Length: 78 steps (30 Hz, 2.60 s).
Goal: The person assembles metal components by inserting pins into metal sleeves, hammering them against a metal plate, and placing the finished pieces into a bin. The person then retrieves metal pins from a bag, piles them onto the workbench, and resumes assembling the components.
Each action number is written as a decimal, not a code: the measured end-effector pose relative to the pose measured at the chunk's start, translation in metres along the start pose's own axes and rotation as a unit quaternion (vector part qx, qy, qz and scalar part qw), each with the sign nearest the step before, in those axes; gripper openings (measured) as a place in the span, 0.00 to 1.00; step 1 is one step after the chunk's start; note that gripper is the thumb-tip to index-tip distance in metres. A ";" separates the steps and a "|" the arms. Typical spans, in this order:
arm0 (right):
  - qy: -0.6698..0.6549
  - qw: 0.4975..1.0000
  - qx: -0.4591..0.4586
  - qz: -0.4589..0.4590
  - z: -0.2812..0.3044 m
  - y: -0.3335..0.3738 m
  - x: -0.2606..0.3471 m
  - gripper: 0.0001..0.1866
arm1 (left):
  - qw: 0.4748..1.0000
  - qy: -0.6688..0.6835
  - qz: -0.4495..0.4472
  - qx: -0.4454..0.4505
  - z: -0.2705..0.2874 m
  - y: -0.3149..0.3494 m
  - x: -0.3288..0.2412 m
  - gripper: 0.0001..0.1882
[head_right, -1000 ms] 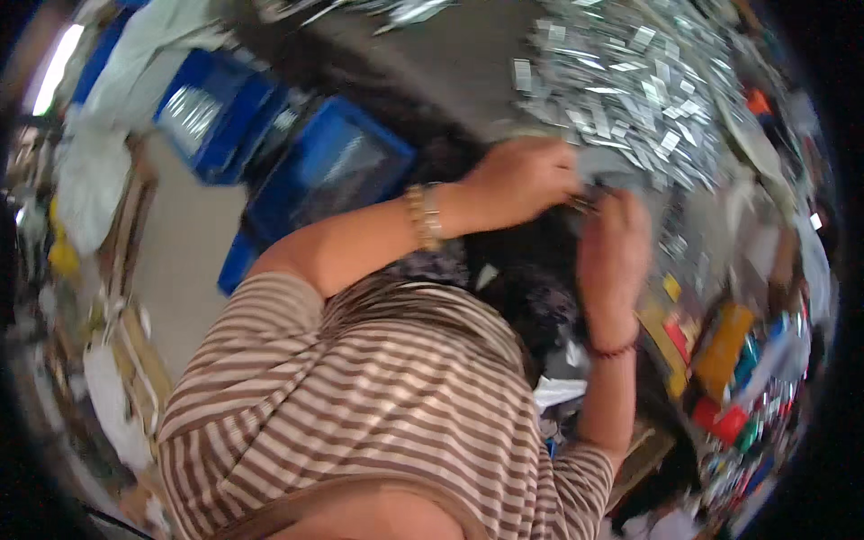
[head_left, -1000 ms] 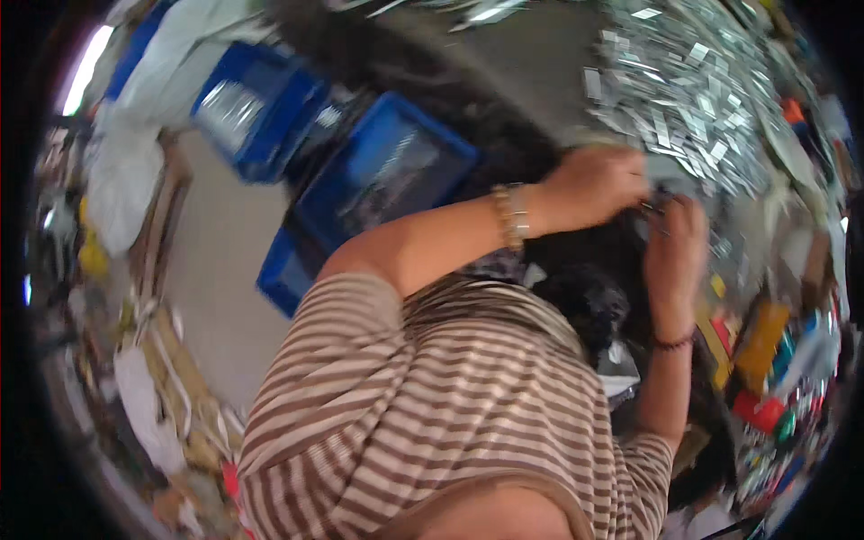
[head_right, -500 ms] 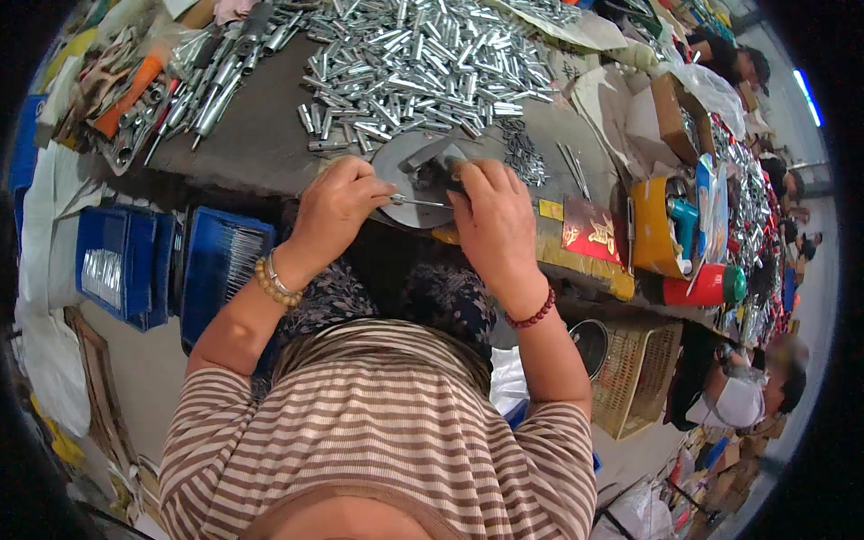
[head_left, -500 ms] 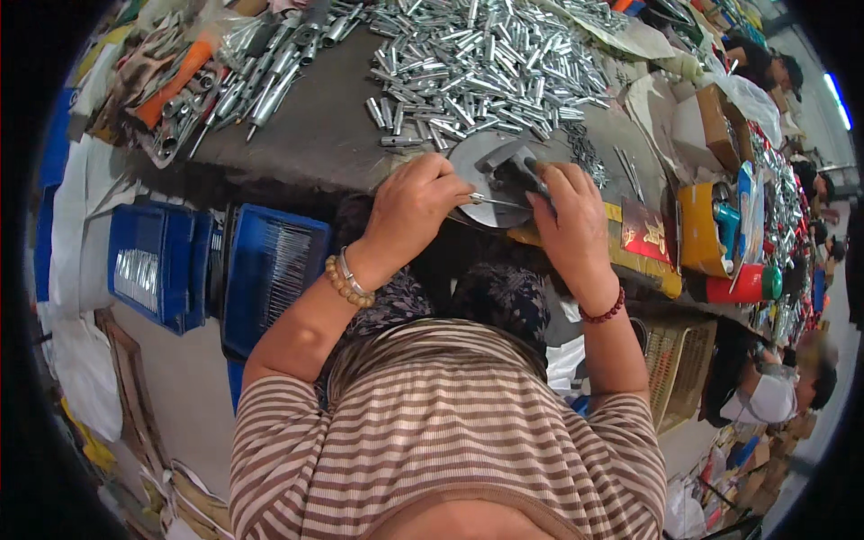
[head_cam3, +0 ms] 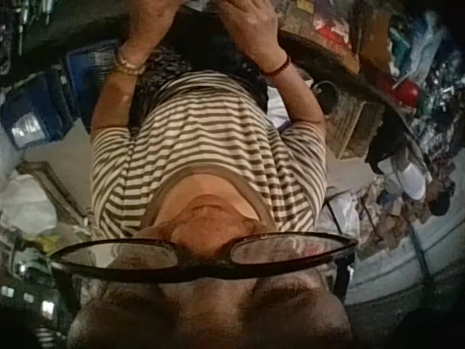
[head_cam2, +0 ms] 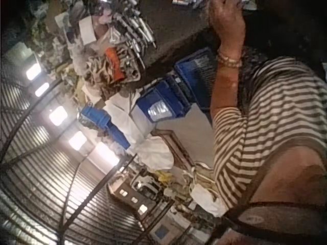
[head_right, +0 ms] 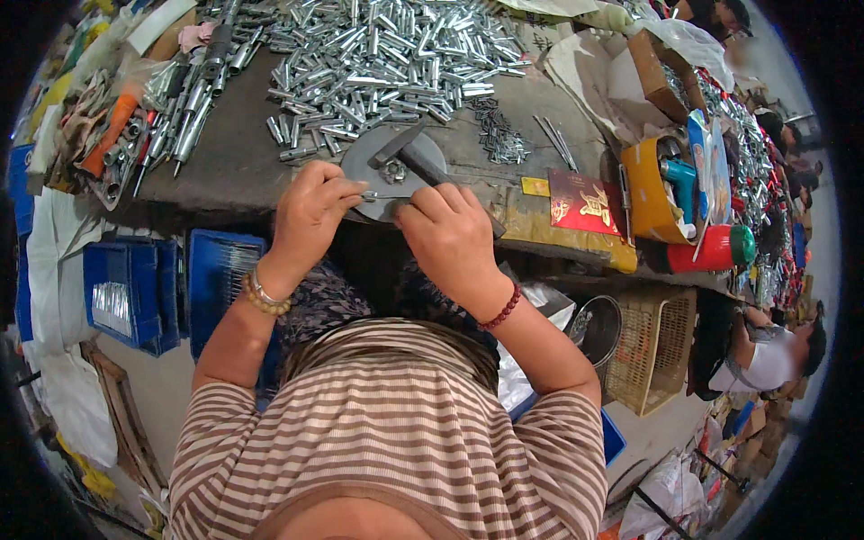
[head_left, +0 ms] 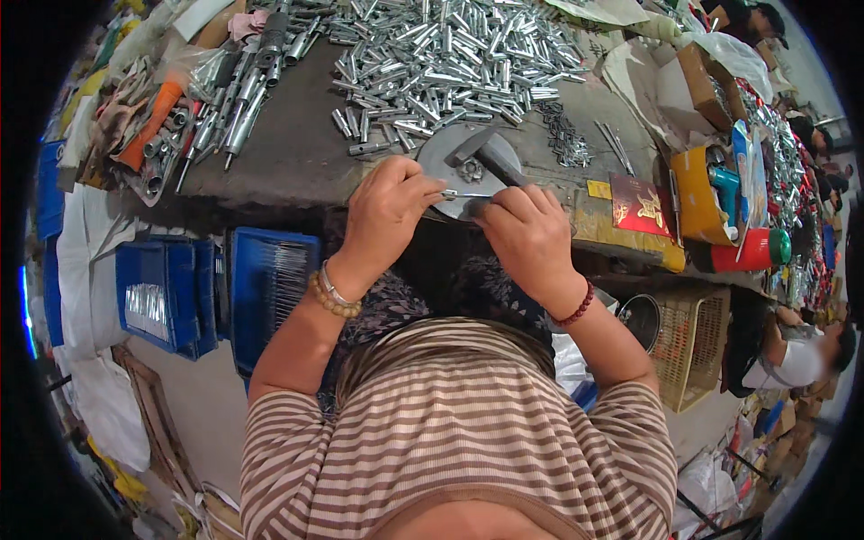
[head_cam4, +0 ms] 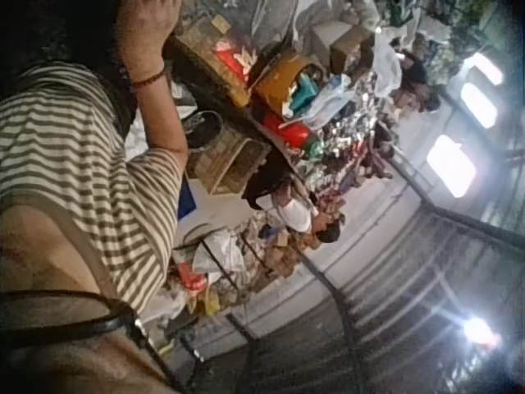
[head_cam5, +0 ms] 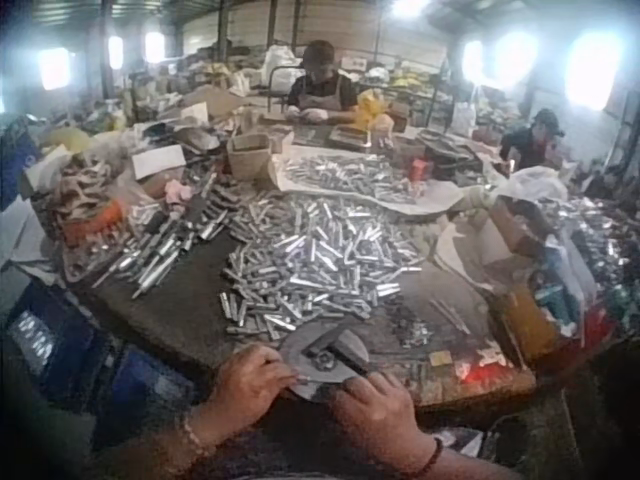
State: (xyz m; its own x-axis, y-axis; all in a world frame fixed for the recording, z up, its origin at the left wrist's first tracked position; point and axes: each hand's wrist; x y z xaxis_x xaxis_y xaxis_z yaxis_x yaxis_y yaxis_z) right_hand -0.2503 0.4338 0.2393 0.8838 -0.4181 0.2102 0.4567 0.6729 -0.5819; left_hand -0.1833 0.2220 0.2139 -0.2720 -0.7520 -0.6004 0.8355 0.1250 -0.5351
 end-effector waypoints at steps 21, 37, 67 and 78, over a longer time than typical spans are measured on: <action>-0.184 0.981 0.032 -0.053 -0.018 -0.049 0.004 0.24 | 1.000 -0.002 0.001 -0.031 -0.004 0.003 0.004 0.05; -0.274 0.941 0.028 -0.196 -0.024 -0.031 0.001 0.22 | 1.000 0.010 -0.011 -0.012 0.003 0.001 0.001 0.06; 0.025 0.992 0.038 -0.118 0.015 -0.011 -0.038 0.19 | 1.000 -0.006 -0.009 0.001 0.000 0.000 -0.001 0.09; -0.093 0.991 -0.034 -0.093 0.047 0.002 0.007 0.19 | 1.000 0.016 0.014 0.020 -0.003 0.000 0.001 0.11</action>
State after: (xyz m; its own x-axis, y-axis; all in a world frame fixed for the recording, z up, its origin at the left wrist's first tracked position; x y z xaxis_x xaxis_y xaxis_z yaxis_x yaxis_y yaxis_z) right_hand -0.2382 0.4609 0.2760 0.7912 -0.4068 0.4566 0.6112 0.5499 -0.5692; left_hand -0.1847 0.2232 0.2115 -0.2633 -0.7281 -0.6329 0.8610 0.1186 -0.4946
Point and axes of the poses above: each hand's wrist, its own y-axis away from the middle knuckle, its own z-axis out of the back of the hand, x = y × z, and after that the axes turned 3 degrees about -x, right-handed
